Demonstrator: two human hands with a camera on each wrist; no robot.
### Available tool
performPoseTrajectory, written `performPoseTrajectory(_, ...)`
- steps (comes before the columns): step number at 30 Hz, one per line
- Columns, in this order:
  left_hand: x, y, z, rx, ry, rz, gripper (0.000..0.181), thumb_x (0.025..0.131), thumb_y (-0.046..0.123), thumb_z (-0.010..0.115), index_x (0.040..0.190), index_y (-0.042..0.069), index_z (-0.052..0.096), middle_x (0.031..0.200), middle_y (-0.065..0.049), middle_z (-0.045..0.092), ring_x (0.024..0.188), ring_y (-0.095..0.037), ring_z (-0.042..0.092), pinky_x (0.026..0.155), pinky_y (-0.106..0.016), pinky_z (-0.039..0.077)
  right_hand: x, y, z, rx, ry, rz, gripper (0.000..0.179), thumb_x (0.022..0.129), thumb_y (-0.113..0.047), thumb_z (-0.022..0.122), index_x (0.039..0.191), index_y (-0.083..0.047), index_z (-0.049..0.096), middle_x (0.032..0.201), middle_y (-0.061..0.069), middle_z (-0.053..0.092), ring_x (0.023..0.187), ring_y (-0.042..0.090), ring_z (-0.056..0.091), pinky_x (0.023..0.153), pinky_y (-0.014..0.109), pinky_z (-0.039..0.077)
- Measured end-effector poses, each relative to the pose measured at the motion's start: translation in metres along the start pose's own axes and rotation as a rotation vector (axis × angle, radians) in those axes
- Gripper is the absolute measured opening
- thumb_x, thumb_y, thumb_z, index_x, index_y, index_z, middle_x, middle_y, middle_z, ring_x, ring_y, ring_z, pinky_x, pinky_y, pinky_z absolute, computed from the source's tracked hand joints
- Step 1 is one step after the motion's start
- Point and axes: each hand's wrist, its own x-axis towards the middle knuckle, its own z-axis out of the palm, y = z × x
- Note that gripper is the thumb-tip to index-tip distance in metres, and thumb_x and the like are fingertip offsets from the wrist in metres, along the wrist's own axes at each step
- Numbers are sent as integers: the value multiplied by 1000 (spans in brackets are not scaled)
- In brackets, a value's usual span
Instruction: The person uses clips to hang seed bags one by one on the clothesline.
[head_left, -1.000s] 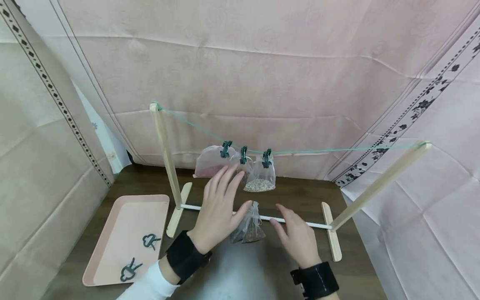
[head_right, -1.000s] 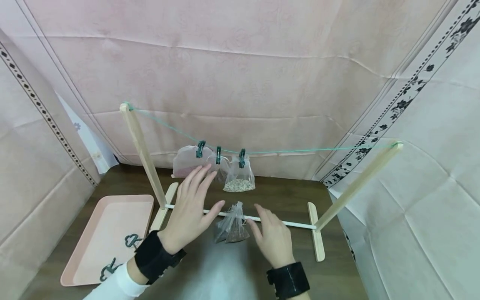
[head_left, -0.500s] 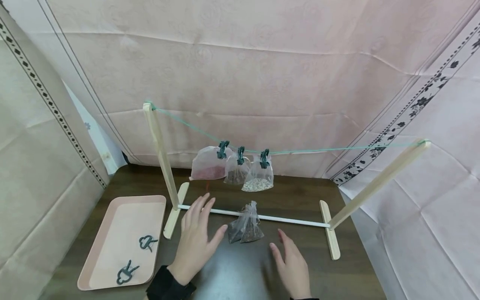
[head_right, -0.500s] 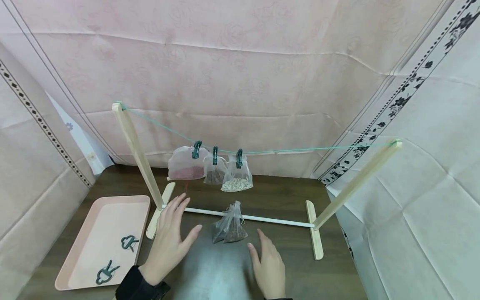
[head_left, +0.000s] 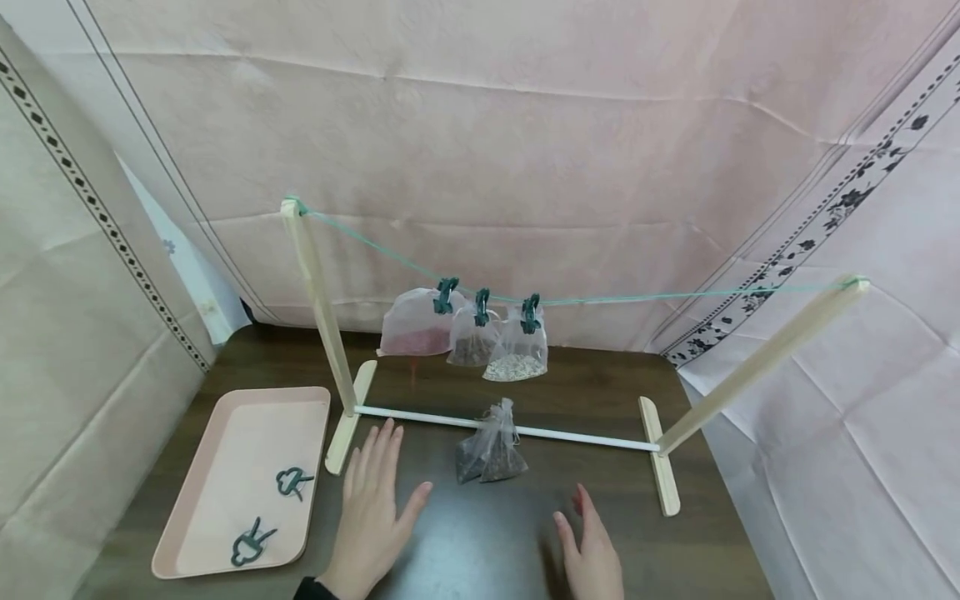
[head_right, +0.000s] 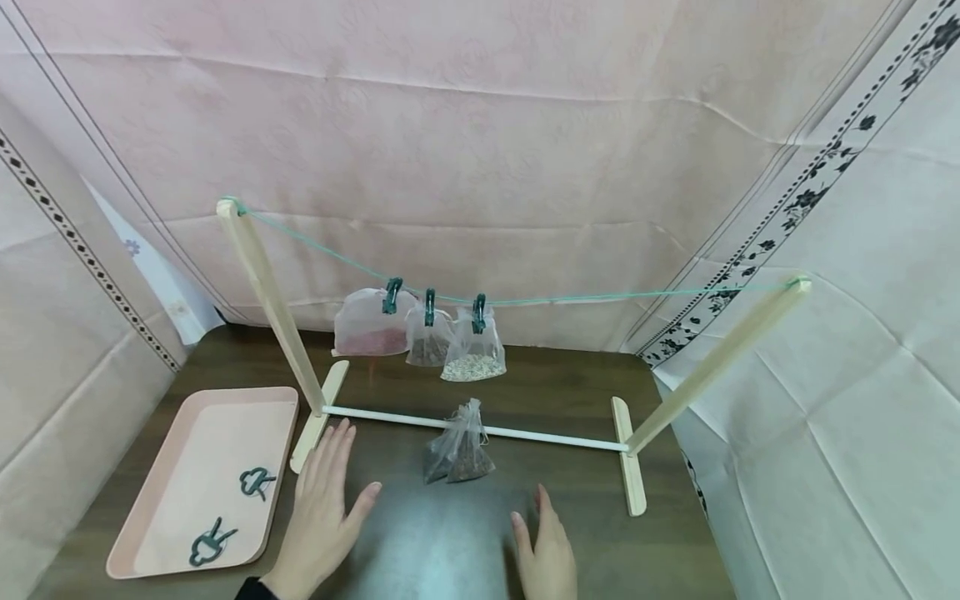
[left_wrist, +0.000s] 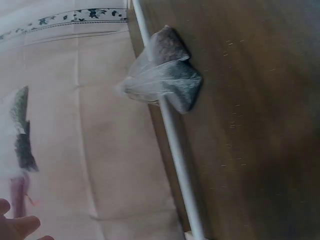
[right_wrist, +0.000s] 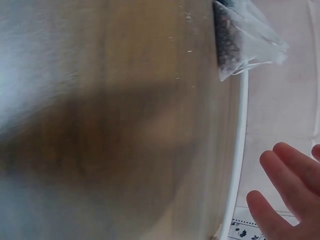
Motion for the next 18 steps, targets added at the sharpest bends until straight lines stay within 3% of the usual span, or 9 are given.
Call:
performPoseTrajectory(6, -13, -23, -1, 23, 16, -68, 77, 84, 44, 55, 143, 11, 17, 147, -9, 15, 133, -29, 9, 105, -44, -2, -5, 3, 2, -3, 6, 0, 65, 89, -47, 47, 136, -5, 32, 126, 14, 49, 113, 31, 46, 89, 49, 36)
performPoseTrajectory(11, -16, -51, -16, 46, 55, -149, 78, 84, 43, 55, 143, 10, 16, 146, -12, 16, 132, -32, 11, 103, -51, 0, -7, 5, 4, 9, 11, -9, 63, 88, -37, 54, 136, -3, 31, 125, 15, 49, 113, 31, 46, 90, 48, 36)
performPoseTrajectory(18, -19, -86, -36, 58, 96, -243, 73, 85, 39, 55, 142, 7, 20, 143, -18, 19, 129, -37, 15, 95, -62, 6, -9, 6, 6, 30, 23, 11, 62, 88, -37, 55, 135, -4, 33, 124, 14, 49, 112, 30, 46, 89, 48, 36)
